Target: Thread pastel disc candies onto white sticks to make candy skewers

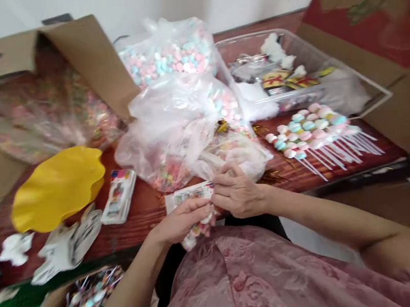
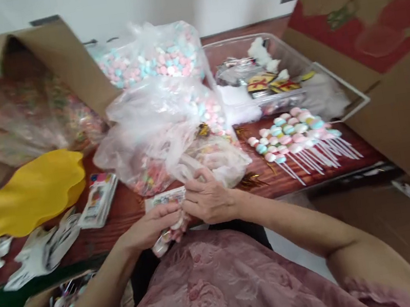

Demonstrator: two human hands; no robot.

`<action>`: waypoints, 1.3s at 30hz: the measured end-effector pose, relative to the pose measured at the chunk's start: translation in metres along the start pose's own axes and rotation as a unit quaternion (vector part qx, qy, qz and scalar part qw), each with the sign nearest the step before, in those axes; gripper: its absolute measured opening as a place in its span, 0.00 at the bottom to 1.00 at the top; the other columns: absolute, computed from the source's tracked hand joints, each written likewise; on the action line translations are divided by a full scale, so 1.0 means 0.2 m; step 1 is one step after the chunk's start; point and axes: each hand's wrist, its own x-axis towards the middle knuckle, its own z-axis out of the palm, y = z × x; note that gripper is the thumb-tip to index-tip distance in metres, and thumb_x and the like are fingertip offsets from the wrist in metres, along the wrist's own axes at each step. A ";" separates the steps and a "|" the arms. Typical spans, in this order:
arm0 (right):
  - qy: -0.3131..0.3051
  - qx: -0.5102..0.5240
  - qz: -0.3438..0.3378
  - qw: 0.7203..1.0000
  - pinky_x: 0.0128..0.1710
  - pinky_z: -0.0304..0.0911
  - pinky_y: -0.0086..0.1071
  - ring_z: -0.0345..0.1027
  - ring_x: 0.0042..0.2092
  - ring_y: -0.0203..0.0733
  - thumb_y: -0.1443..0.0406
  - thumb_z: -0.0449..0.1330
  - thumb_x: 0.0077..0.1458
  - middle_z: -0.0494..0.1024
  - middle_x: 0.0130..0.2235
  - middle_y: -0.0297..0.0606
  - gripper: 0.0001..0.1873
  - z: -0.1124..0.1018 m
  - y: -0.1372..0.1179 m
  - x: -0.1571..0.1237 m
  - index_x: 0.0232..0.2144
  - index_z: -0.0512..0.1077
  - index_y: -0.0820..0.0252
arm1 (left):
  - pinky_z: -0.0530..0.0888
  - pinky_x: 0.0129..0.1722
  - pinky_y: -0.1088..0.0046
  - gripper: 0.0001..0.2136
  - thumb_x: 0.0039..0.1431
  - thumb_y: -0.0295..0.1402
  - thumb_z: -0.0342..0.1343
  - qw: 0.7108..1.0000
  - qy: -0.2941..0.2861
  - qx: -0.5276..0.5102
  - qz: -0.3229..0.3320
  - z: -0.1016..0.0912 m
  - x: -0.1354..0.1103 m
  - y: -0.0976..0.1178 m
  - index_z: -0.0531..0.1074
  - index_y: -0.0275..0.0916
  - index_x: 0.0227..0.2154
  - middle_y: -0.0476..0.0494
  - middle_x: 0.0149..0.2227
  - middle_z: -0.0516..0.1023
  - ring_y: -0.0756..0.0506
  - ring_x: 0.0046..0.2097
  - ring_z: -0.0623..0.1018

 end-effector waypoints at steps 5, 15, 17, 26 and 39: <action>0.017 -0.007 0.081 0.997 0.48 0.54 0.46 0.64 0.49 0.45 0.67 0.50 0.65 0.78 0.42 0.39 0.11 -0.04 -0.13 -0.02 0.40 0.73 0.57 | 0.63 0.22 0.80 0.20 0.57 0.50 0.59 0.997 0.059 0.046 -0.017 0.00 -0.03 -0.02 0.69 0.36 0.26 0.53 0.23 0.68 0.55 0.23 0.65; 0.070 0.097 0.094 0.988 0.47 0.56 0.44 0.63 0.36 0.39 0.69 0.52 0.58 0.72 0.27 0.32 0.08 0.00 -0.15 -0.13 0.28 0.69 0.59 | 0.68 0.26 0.74 0.18 0.61 0.47 0.53 0.993 -0.045 0.108 -0.029 0.10 -0.02 -0.02 0.69 0.36 0.27 0.48 0.23 0.70 0.51 0.23 0.68; 0.061 0.162 0.182 0.968 0.41 0.58 0.38 0.63 0.33 0.38 0.69 0.53 0.57 0.74 0.27 0.34 0.10 0.05 -0.17 -0.15 0.25 0.69 0.60 | 0.70 0.34 0.72 0.15 0.65 0.42 0.48 0.940 0.032 0.332 0.067 0.12 -0.01 -0.03 0.71 0.36 0.32 0.44 0.30 0.74 0.47 0.32 0.72; 0.137 0.257 0.363 0.885 0.35 0.65 0.29 0.70 0.33 0.36 0.67 0.52 0.63 0.78 0.30 0.34 0.12 0.06 -0.34 -0.20 0.32 0.74 0.60 | 0.65 0.31 0.72 0.13 0.66 0.27 0.43 0.713 0.147 0.632 0.268 0.14 0.05 -0.16 0.70 0.36 0.29 0.45 0.28 0.71 0.49 0.30 0.69; -0.013 -0.128 0.689 0.713 0.30 0.49 0.31 0.67 0.37 0.41 0.60 0.55 0.60 0.77 0.40 0.44 0.13 -0.03 0.19 -0.79 0.34 0.78 0.60 | 0.57 0.20 0.80 0.19 0.45 0.50 0.66 0.962 0.271 -0.035 0.000 0.15 0.08 -0.15 0.75 0.37 0.28 0.51 0.23 0.71 0.54 0.22 0.64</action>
